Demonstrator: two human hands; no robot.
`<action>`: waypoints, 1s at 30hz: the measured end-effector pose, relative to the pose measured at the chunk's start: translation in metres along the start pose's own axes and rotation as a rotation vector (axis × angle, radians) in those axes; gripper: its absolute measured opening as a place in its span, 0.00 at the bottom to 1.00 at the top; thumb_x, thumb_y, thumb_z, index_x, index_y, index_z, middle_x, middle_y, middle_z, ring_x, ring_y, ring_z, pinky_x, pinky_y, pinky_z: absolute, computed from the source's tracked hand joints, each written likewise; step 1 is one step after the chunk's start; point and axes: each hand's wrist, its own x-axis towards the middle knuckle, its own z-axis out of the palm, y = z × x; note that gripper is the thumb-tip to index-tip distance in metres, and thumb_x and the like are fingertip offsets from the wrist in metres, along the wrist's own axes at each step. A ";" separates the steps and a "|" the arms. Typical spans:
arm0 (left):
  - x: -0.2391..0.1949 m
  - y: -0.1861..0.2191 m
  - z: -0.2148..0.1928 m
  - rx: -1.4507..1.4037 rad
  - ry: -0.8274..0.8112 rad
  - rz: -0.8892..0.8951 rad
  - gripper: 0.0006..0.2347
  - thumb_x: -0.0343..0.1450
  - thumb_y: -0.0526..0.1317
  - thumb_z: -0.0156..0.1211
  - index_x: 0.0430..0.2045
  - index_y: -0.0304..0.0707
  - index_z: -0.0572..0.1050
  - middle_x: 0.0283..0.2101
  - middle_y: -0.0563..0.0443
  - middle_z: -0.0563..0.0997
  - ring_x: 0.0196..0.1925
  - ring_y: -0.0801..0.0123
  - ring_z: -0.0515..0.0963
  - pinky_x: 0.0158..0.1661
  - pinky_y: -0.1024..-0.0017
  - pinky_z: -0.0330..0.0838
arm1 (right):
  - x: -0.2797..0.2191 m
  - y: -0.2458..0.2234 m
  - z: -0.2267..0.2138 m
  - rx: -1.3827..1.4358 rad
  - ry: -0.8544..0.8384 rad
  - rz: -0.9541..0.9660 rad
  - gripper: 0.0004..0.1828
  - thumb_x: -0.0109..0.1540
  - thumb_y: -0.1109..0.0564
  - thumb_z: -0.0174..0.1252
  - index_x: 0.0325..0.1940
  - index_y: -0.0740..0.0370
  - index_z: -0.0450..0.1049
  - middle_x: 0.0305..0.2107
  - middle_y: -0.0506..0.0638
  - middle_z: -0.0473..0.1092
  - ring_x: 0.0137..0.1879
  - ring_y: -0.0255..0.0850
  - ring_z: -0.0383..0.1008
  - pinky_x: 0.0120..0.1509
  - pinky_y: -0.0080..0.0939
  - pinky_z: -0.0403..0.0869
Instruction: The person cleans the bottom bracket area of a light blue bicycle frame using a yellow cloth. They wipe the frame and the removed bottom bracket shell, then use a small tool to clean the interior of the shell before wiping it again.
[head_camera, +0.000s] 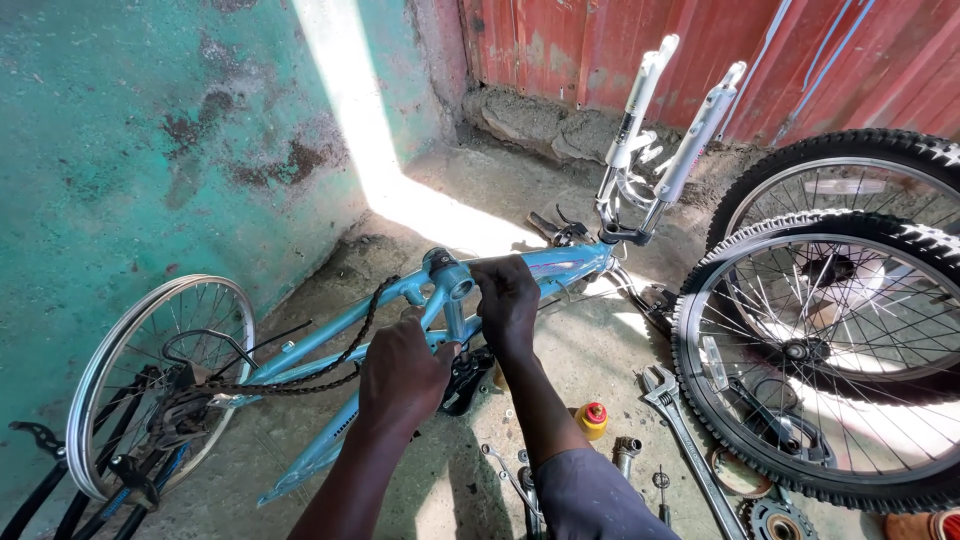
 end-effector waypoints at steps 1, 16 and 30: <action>0.000 0.002 -0.002 0.000 0.000 0.001 0.25 0.74 0.49 0.64 0.56 0.22 0.73 0.31 0.38 0.81 0.23 0.68 0.83 0.17 0.78 0.74 | -0.002 0.002 -0.001 0.000 0.001 0.000 0.03 0.61 0.70 0.62 0.35 0.70 0.81 0.24 0.55 0.69 0.18 0.44 0.76 0.20 0.38 0.72; -0.011 0.006 -0.023 0.086 -0.005 -0.006 0.25 0.73 0.52 0.63 0.53 0.23 0.74 0.33 0.37 0.81 0.30 0.56 0.87 0.21 0.70 0.81 | 0.000 0.010 -0.022 0.057 0.114 0.348 0.08 0.70 0.62 0.51 0.45 0.72 0.73 0.17 0.59 0.72 0.19 0.43 0.74 0.22 0.37 0.69; -0.008 0.002 -0.011 0.094 0.000 -0.015 0.25 0.73 0.52 0.64 0.57 0.28 0.73 0.33 0.41 0.82 0.29 0.63 0.86 0.21 0.75 0.81 | 0.003 0.007 -0.011 -0.361 0.108 0.077 0.04 0.60 0.65 0.63 0.35 0.60 0.82 0.25 0.54 0.68 0.32 0.53 0.74 0.39 0.42 0.73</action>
